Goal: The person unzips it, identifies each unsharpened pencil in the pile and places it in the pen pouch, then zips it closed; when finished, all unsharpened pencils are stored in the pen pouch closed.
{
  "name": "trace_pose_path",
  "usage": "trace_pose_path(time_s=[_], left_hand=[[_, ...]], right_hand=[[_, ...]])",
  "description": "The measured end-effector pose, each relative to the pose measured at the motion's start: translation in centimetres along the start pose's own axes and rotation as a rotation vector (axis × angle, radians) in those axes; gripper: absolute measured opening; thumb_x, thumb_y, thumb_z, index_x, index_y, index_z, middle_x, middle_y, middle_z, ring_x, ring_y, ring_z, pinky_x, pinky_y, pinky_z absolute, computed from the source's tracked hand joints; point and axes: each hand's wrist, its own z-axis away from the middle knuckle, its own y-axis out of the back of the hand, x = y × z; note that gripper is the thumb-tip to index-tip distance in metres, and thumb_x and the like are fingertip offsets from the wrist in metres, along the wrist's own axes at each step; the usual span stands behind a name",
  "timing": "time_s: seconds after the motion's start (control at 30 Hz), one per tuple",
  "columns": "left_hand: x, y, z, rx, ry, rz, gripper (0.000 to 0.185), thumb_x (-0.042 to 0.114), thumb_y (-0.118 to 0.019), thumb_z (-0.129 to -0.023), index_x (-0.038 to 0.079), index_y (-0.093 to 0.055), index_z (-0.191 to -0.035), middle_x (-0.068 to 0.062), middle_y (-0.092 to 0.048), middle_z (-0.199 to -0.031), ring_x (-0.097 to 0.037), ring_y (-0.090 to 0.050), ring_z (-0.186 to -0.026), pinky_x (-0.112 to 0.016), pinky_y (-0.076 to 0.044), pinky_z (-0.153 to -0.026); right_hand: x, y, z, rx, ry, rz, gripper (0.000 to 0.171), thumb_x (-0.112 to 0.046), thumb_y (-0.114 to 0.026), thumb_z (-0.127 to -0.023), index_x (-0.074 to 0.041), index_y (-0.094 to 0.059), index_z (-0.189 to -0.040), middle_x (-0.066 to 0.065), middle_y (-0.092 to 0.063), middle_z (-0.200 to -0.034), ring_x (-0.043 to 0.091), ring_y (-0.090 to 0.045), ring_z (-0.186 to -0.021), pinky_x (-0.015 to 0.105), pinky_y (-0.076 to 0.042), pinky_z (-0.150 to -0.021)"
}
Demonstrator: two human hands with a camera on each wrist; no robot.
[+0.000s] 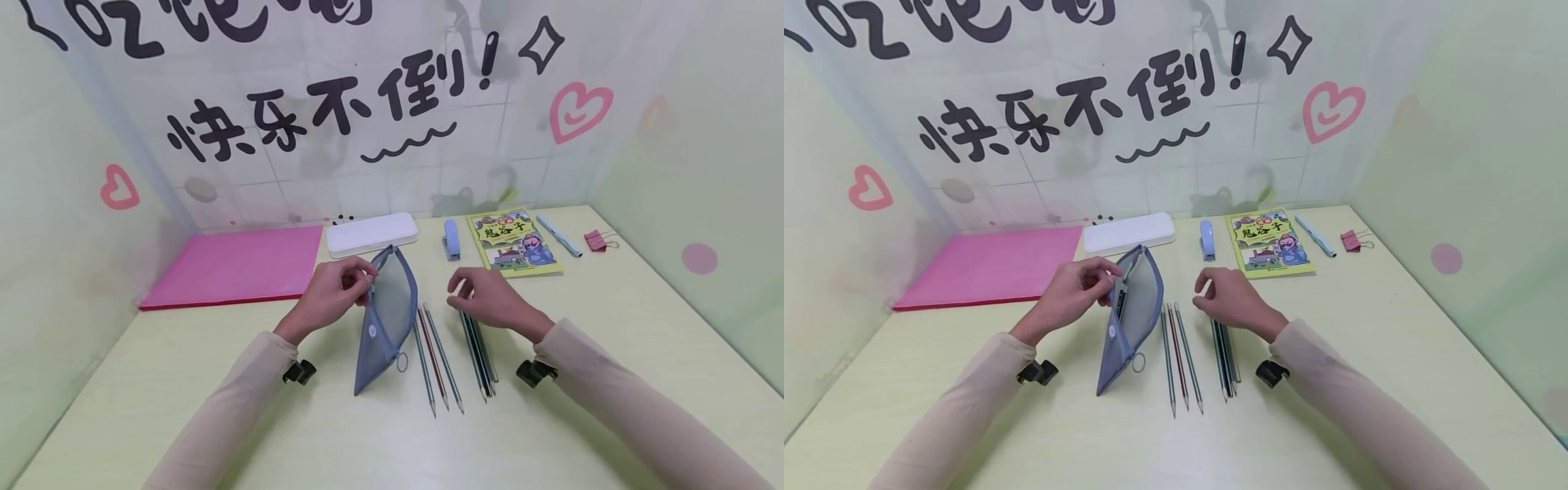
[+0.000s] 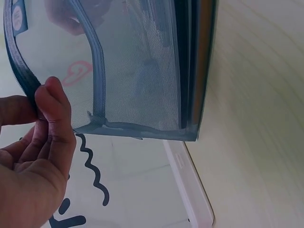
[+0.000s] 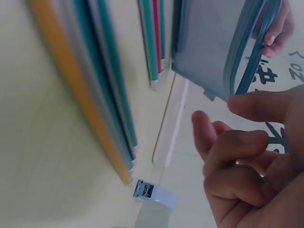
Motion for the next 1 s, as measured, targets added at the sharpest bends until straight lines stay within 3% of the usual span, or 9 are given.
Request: trace_pose_path(time_s=[0.13, 0.27, 0.47, 0.63, 0.8, 1.0], left_hand=[[-0.2, 0.1, 0.0, -0.017, 0.005, 0.021, 0.022, 0.007, -0.051, -0.097, 0.005, -0.069, -0.109, -0.023, -0.072, -0.088, -0.024, -0.07, -0.069, -0.045, -0.062, -0.071], [-0.1, 0.3, -0.1, -0.025, 0.012, 0.018, 0.023, 0.006, -0.051, -0.097, 0.004, -0.069, -0.11, -0.024, -0.072, -0.089, -0.026, -0.071, -0.07, -0.038, -0.062, -0.069], [0.2, 0.6, -0.2, -0.037, 0.004, 0.009, 0.022, 0.008, -0.052, -0.098, 0.005, -0.069, -0.11, -0.022, -0.072, -0.086, -0.031, -0.071, -0.072, -0.035, -0.062, -0.069], [0.2, 0.6, -0.1, -0.039, 0.007, 0.004, 0.02, 0.008, -0.054, -0.098, 0.005, -0.07, -0.109, -0.014, -0.071, -0.081, -0.026, -0.07, -0.069, -0.035, -0.062, -0.067], [0.1, 0.6, -0.2, -0.046, -0.01, 0.009, 0.02, 0.008, -0.055, -0.098, 0.004, -0.069, -0.111, -0.014, -0.07, -0.081, -0.029, -0.07, -0.07, -0.038, -0.062, -0.069], [-0.2, 0.6, -0.2, -0.043, -0.01, 0.007, 0.02, 0.007, -0.055, -0.098, 0.003, -0.069, -0.111, -0.014, -0.07, -0.08, -0.032, -0.07, -0.071, -0.043, -0.062, -0.07]], right_hand=[[1.0, -0.1, 0.6, -0.09, 0.007, 0.039, 0.015, -0.012, -0.071, -0.088, -0.005, -0.067, -0.101, 0.007, -0.069, -0.086, 0.015, -0.058, -0.072, 0.027, -0.047, -0.065], [1.5, -0.2, 1.2, -0.144, 0.014, 0.073, 0.015, -0.004, -0.072, -0.085, -0.005, -0.068, -0.099, 0.005, -0.067, -0.083, 0.016, -0.056, -0.073, 0.027, -0.047, -0.065], [1.7, -0.6, 1.3, -0.15, 0.039, 0.115, 0.017, -0.001, -0.076, -0.08, -0.006, -0.066, -0.093, 0.004, -0.064, -0.078, 0.015, -0.054, -0.07, 0.026, -0.046, -0.064], [1.6, -0.9, 1.2, -0.161, 0.042, 0.14, 0.02, -0.004, -0.079, -0.08, -0.007, -0.066, -0.095, 0.003, -0.063, -0.077, 0.014, -0.053, -0.069, 0.026, -0.047, -0.064], [1.6, -0.6, 1.3, -0.133, 0.04, 0.195, 0.016, -0.003, -0.075, -0.081, -0.007, -0.066, -0.093, 0.003, -0.062, -0.075, 0.015, -0.052, -0.066, 0.026, -0.044, -0.061], [1.9, -0.9, 1.2, -0.179, 0.014, 0.204, 0.014, -0.003, -0.073, -0.081, -0.008, -0.065, -0.091, 0.003, -0.062, -0.074, 0.014, -0.053, -0.065, 0.025, -0.044, -0.059]])
